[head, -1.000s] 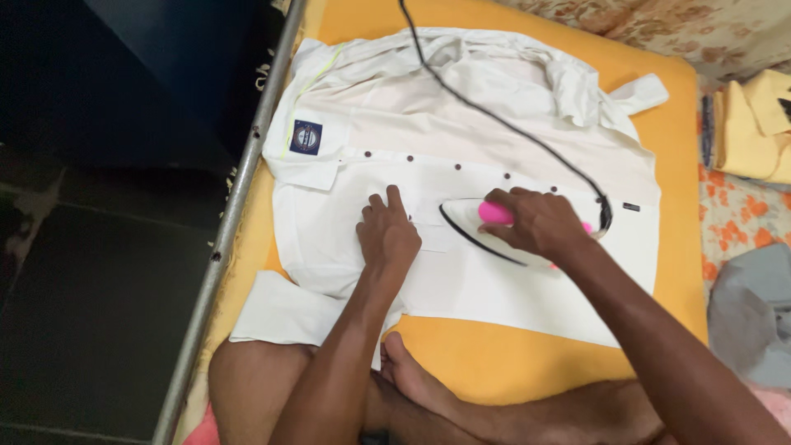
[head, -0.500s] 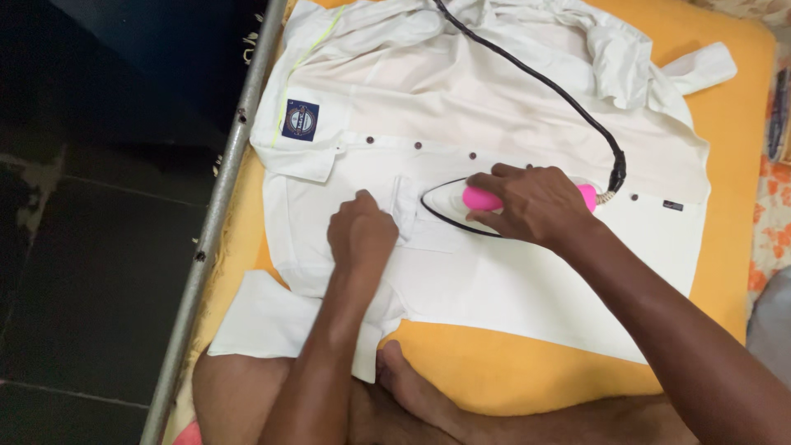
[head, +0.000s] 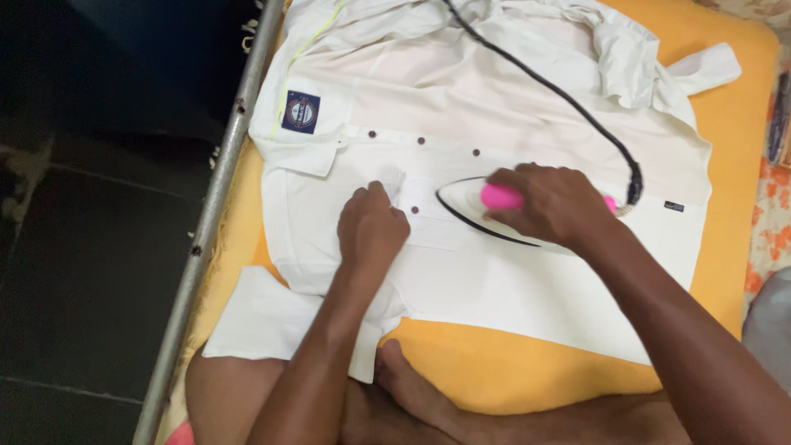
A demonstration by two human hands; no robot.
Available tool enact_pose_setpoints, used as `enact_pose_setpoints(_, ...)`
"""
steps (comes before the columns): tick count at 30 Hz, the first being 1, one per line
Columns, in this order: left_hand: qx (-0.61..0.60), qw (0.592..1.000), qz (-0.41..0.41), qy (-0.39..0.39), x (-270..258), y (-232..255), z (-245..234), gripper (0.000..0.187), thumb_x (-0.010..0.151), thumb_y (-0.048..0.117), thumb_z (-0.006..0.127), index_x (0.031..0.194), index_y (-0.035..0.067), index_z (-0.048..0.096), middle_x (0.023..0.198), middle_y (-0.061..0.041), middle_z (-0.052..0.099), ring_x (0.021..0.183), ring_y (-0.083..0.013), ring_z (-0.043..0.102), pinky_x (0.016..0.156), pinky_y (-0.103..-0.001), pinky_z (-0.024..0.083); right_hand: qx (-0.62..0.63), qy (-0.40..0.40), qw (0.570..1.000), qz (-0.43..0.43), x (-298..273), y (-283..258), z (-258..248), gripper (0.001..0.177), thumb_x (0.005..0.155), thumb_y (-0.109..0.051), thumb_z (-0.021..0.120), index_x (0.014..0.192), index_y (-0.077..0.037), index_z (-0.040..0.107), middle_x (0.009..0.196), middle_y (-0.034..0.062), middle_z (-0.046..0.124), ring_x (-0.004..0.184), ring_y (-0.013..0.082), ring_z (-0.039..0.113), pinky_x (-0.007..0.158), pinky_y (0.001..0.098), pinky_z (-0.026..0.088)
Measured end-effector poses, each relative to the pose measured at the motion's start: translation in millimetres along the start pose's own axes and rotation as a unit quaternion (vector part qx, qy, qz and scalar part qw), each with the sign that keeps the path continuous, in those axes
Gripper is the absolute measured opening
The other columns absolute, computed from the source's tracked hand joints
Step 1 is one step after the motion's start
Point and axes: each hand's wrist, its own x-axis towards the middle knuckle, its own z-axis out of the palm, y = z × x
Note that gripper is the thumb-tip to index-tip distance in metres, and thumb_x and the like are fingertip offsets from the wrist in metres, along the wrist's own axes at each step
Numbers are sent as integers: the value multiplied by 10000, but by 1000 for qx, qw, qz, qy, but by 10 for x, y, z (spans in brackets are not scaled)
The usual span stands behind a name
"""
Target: The person irons a white shirt laid out on a bed. They smooth the fabric with their hands and use a pink electric iron to press the front panel and pocket area. The person adjusts the shirt's position and folds the collar at the end.
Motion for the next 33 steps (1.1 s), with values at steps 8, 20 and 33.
enact_pose_setpoints(8,-11,993,-93,-69,111,48,-221,499,817,420,819,1013,2,630,959,-235,714,906,-431,702,784,-519,561,-46,-51,997,-31,-103,-70,-8,491,848,-535,684,1256,-262,691,1128,27,724,761,349,719,691,461,572)
enact_pose_setpoints(20,-34,994,-105,-23,162,-23,-157,380,820,349,846,852,-1,699,868,-229,738,839,-417,729,743,-499,562,-40,-84,993,-73,-126,-375,25,477,875,-532,655,1250,-238,677,1177,39,708,767,342,722,681,466,568)
enact_pose_setpoints(33,-7,997,-80,-10,227,-165,-127,257,774,177,821,917,-7,711,953,-260,732,886,-439,726,774,-480,593,-33,-62,997,-21,-140,-728,36,492,907,-546,625,1277,-224,654,1097,65,718,772,353,720,691,471,566)
